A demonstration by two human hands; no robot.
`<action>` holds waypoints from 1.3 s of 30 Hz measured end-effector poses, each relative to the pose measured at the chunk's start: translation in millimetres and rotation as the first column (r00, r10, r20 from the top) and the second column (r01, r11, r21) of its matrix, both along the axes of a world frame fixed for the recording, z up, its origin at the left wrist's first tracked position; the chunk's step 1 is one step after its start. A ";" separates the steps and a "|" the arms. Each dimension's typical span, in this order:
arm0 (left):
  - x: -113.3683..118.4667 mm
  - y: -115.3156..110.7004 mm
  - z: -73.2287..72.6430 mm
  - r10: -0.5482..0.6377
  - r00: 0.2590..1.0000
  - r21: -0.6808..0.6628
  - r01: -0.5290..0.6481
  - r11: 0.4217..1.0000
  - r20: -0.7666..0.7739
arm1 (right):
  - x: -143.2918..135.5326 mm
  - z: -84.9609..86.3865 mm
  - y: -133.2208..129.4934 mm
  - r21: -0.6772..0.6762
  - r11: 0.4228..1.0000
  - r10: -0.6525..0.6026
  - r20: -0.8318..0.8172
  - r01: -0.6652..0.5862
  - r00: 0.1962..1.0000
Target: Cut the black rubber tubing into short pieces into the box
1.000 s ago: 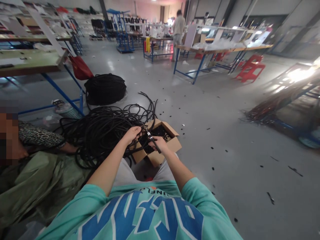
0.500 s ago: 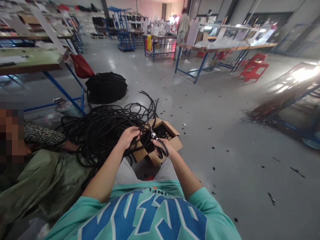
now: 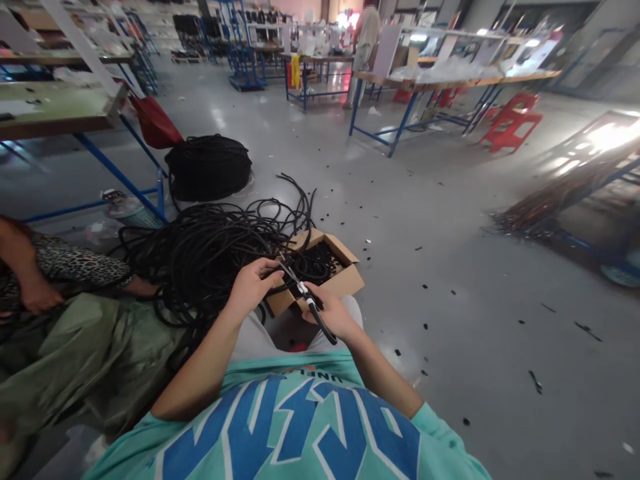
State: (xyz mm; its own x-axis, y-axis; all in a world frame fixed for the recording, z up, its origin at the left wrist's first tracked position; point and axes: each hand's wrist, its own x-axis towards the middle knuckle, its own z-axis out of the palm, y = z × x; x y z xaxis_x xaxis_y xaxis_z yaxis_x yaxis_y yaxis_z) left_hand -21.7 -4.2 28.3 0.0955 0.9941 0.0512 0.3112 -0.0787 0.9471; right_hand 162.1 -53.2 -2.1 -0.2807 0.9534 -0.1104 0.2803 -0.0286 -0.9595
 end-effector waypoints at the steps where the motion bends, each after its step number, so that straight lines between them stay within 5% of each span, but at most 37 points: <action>1: 1.5 -2.2 0.6 -0.005 0.999 0.014 0.005 1.000 -0.034 | -0.3 1.9 -0.2 0.010 1.000 0.010 -0.005 -0.010 1.000; 12: 8.6 -10.4 22.7 -0.073 0.938 0.039 0.092 0.995 -0.339 | 0.8 -2.6 0.2 -0.052 0.997 0.053 -0.182 -0.064 0.982; 25: 7.9 -2.6 10.1 -0.066 0.909 0.084 0.110 0.990 -0.411 | -6.6 -2.8 3.1 -0.068 0.995 -0.078 -0.141 0.069 0.987; 33: 8.8 0.5 1.8 0.007 0.839 0.245 0.151 0.958 -0.544 | -5.2 -6.0 9.4 -0.160 0.987 -0.014 -0.291 -0.034 0.957; 39: 7.4 -1.3 8.1 -0.034 0.855 0.198 0.159 0.967 -0.518 | 0.1 -2.4 20.3 -0.130 0.991 0.002 -0.264 -0.038 0.965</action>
